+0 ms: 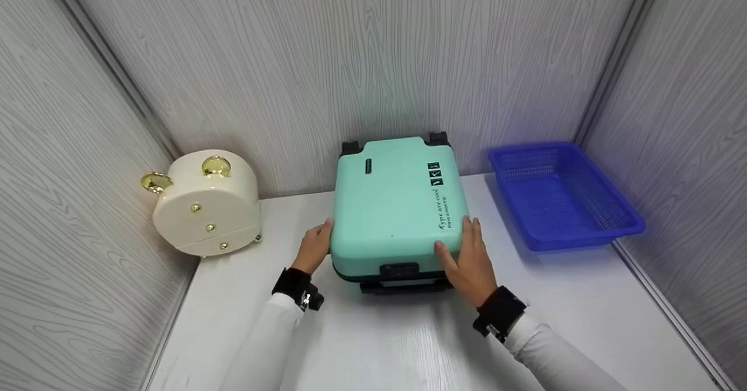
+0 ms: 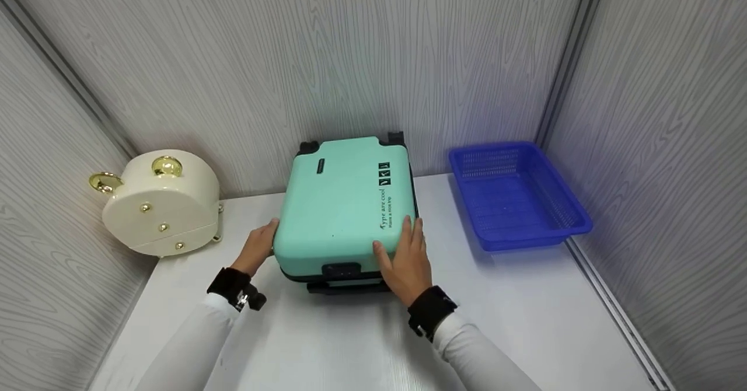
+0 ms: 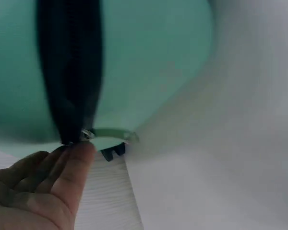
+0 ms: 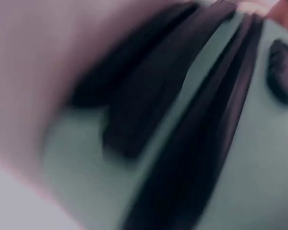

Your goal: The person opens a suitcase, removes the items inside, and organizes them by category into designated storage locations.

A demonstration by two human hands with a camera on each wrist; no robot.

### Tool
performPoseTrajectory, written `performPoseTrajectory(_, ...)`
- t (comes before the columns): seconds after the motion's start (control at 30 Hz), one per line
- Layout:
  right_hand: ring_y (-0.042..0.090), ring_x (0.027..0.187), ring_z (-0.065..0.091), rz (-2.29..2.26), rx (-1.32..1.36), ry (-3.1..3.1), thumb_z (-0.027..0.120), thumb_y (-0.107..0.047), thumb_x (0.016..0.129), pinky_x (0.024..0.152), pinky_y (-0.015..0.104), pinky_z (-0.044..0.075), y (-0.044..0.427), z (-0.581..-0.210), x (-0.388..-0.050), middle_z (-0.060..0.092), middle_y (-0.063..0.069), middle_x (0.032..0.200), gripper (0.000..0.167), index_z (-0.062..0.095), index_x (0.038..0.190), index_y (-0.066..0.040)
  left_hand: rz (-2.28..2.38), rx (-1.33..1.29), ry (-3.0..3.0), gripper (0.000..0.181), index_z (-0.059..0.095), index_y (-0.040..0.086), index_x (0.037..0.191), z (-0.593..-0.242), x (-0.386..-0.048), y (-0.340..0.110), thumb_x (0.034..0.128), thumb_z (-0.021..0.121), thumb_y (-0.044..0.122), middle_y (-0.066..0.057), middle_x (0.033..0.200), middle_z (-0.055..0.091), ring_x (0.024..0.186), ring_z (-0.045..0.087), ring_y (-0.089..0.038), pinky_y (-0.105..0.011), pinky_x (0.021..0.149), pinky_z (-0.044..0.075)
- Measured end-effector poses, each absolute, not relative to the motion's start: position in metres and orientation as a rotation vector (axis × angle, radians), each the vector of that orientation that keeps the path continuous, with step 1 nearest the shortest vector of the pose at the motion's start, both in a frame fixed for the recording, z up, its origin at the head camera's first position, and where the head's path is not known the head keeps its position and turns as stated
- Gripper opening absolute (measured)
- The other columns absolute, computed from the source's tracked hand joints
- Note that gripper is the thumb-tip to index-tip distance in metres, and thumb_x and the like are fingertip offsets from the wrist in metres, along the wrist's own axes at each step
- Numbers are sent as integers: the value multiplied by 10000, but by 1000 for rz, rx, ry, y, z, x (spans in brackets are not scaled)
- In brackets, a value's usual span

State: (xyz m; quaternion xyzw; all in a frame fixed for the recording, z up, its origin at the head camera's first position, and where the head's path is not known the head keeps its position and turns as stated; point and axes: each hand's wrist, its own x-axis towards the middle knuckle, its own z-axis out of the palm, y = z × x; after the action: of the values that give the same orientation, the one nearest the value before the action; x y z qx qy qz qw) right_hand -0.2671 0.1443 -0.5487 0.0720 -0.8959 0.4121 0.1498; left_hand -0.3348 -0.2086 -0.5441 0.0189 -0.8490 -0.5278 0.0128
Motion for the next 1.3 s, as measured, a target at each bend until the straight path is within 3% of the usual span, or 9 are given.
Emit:
performPoseTrajectory(0.07,495,1643,208,1349,134,-2509,619,-424,1112,1308,654,257,142,-554,-255,131,339,1768,928,101,1713,57,-1716,58,-2656,592,734,-17,1259,-535,-338,-203,1172,408,469,-77,961,702,897,661,-168,-317,823,561)
performPoseTrajectory(0.13,450,1664,178,1479,135,-2444,622,-368,1119,1329,635,219,139,-559,-243,126,293,1786,923,50,1723,33,-1708,51,-2703,644,688,-61,1351,-528,-340,-198,1167,405,487,-124,1001,702,915,659,-197,-355,840,566)
performPoseTrajectory(0.37,402,1700,35,1656,240,-2400,603,-300,1135,1356,631,113,136,-560,-218,-22,196,1832,938,-69,1734,-34,-1618,73,-2788,663,650,-84,1377,-521,-340,-188,1170,377,483,-192,1124,717,1016,661,-251,-463,968,562)
performPoseTrajectory(0.57,426,1685,121,1620,173,-2416,604,-269,1132,1355,615,147,151,-555,-226,93,251,1812,890,8,1731,9,-1702,47,-2772,723,618,-108,1426,-520,-332,-180,1115,524,538,-252,1243,727,1075,716,-294,-443,914,619)
performPoseTrajectory(0.67,472,1652,208,1588,70,-2442,623,-290,1119,1338,627,206,163,-553,-230,174,323,1771,888,68,1708,75,-1744,33,-2745,695,684,-94,1333,-521,-321,-171,1059,643,543,-218,1179,750,1019,724,-265,-420,872,644)
performPoseTrajectory(0.87,510,1483,494,1609,-48,-2433,661,-317,1099,1223,621,433,185,-548,-241,441,383,1606,791,266,1625,121,-1665,6,-2728,548,707,55,854,-523,-299,-157,1000,720,583,-37,752,669,723,674,-201,-324,688,604)
performPoseTrajectory(1.03,527,1460,530,1609,-69,-2458,645,-366,1106,1195,606,471,197,-544,-254,475,384,1590,743,331,1590,101,-1600,-8,-2712,568,695,94,749,-522,-283,-149,981,734,611,-18,662,664,611,653,-185,-262,580,506)
performPoseTrajectory(1.2,523,1455,540,1588,-63,-2466,642,-351,1107,1188,590,484,211,-544,-270,492,392,1570,685,385,1540,114,-1498,16,-2712,615,497,167,639,-520,-265,-134,968,735,629,43,576,464,533,493,-129,-267,534,401)
performPoseTrajectory(1.3,518,1447,552,1583,-64,-2466,637,-348,1107,1185,586,491,220,-545,-280,511,391,1555,641,416,1504,105,-1441,16,-2728,641,422,193,631,-519,-253,-124,967,725,648,63,581,412,531,476,-127,-268,530,395)
